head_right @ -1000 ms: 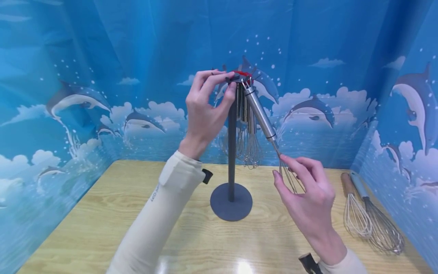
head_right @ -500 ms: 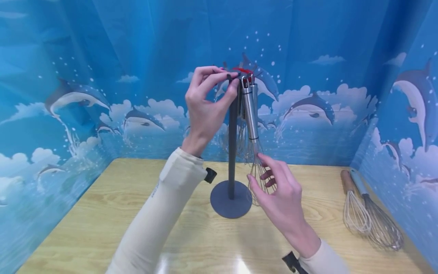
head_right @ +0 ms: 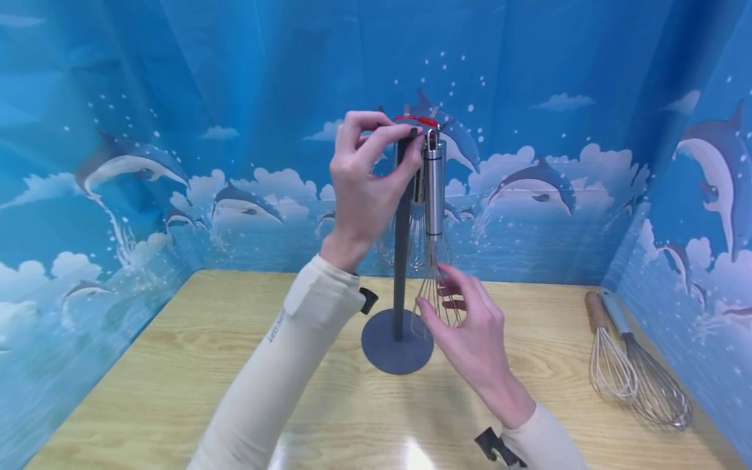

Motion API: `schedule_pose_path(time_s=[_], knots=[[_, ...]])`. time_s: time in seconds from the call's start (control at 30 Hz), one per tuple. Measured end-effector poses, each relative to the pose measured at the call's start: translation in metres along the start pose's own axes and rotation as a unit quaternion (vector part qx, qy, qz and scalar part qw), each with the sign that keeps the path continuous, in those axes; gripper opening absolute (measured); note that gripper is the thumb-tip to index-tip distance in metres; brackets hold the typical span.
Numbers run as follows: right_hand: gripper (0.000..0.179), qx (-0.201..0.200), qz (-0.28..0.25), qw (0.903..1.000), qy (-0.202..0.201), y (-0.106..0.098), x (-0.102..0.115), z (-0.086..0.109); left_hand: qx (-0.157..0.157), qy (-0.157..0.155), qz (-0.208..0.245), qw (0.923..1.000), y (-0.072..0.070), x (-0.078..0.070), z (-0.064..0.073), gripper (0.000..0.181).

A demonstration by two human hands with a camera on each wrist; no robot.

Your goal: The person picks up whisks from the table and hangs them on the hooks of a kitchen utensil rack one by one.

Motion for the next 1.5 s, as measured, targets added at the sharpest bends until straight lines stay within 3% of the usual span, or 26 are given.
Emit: schedule_pose_path(time_s=[0.73,1.23,1.5], knots=[[0.061,0.043,0.022,0.9977,0.048,0.007,-0.01,0.002,-0.005,0.012,-0.035,0.9993,0.0,0.0,0.002,0.026],[0.061,0.072,0.043,0.9946,0.061,0.005,-0.02,0.003,-0.027,0.011,-0.112,0.9933,0.004,-0.005,0.005,0.029],[0.061,0.102,0.029,0.9918,0.072,-0.001,-0.025,0.009,-0.011,0.006,-0.123,0.9923,0.006,-0.006,0.008,0.031]])
Point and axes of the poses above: each hand's wrist, its own z-axis away from the middle knuckle, its own y-axis out of the palm, x = y × z, the point moved 2 cm from there along -z, towards the middle knuckle, and after that the axes turned 13 degrees about -y, right-handed, at the moved point
